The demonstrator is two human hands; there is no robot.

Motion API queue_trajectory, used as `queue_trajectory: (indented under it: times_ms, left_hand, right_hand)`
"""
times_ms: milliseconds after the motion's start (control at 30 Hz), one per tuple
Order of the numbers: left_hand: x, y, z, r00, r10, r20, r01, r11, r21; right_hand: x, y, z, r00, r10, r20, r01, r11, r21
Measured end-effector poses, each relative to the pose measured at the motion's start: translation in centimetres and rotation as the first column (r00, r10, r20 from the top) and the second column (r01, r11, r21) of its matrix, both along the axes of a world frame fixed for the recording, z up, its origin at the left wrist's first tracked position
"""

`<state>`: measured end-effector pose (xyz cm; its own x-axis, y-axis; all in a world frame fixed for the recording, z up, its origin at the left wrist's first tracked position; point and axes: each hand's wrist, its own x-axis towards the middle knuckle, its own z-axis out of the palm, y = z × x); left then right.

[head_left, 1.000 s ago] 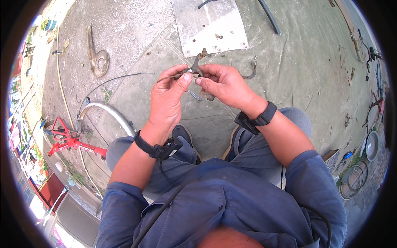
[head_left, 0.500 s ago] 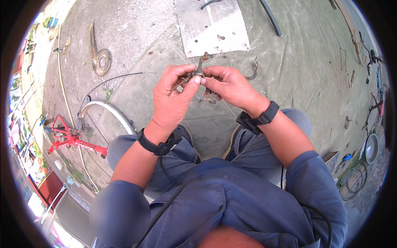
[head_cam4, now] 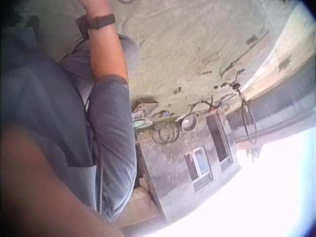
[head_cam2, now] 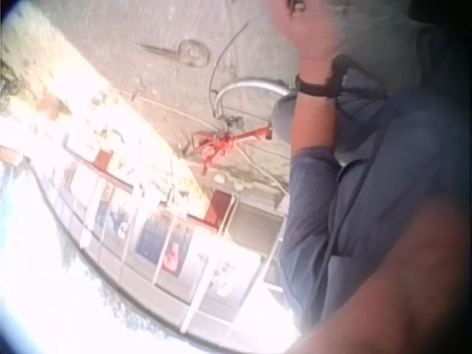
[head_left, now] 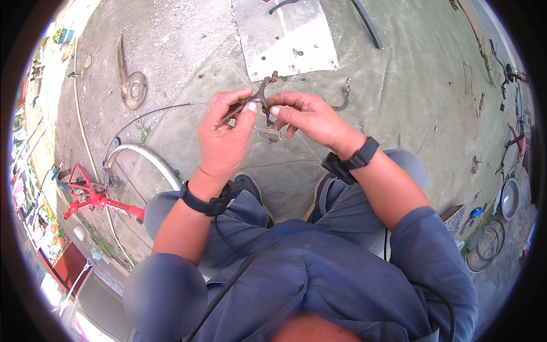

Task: The person assembles a bicycle brake caliper by hand, inserting a spring, attaching brake pads, and securing them with a bolt and nut. The person then tightens the assembly and holds the completed brake caliper.

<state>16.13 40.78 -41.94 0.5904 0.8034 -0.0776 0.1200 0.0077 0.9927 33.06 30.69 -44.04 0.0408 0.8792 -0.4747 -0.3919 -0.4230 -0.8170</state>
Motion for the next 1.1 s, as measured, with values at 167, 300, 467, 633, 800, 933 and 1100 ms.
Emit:
queue_trajectory:
  times_ms: [167, 300, 467, 633, 800, 933, 1100]
  left_hand:
    - [-0.4, 1.1, 0.7, 0.996, 0.079, -0.047, -0.079, 0.997, -0.004]
    - [-1.3, 1.2, 1.4, 0.99, 0.12, -0.073, -0.12, 0.993, 0.005]
    - [-3.3, 1.2, 2.0, 0.975, 0.184, -0.124, -0.187, 0.982, -0.009]
    - [-5.3, 0.7, 2.5, 0.948, 0.225, -0.226, -0.229, 0.973, 0.009]
    - [-6.7, 0.4, 2.5, 0.937, 0.239, -0.256, -0.239, 0.971, 0.034]
    - [-7.3, 0.5, 2.5, 0.931, 0.251, -0.264, -0.259, 0.966, 0.005]
    - [-7.1, 0.5, 2.6, 0.933, 0.259, -0.251, -0.273, 0.962, -0.023]
  right_hand:
    - [2.4, 0.6, -3.8, 0.988, -0.008, 0.154, 0.032, 0.988, -0.154]
    - [6.1, 1.3, -10.4, 0.902, -0.055, 0.428, 0.194, 0.938, -0.287]
    - [10.4, 4.0, -18.4, 0.605, 0.114, 0.788, 0.23, 0.923, -0.31]
    - [10.8, 7.1, -21.2, 0.31, 0.188, 0.932, 0.164, 0.955, -0.248]
    - [10.5, 9.1, -21.9, 0.232, 0.273, 0.934, 0.177, 0.932, -0.316]
    - [10.4, 9.5, -22.2, 0.242, 0.287, 0.927, 0.185, 0.924, -0.334]
    - [10.4, 9.9, -22.1, 0.21, 0.253, 0.944, 0.168, 0.942, -0.29]
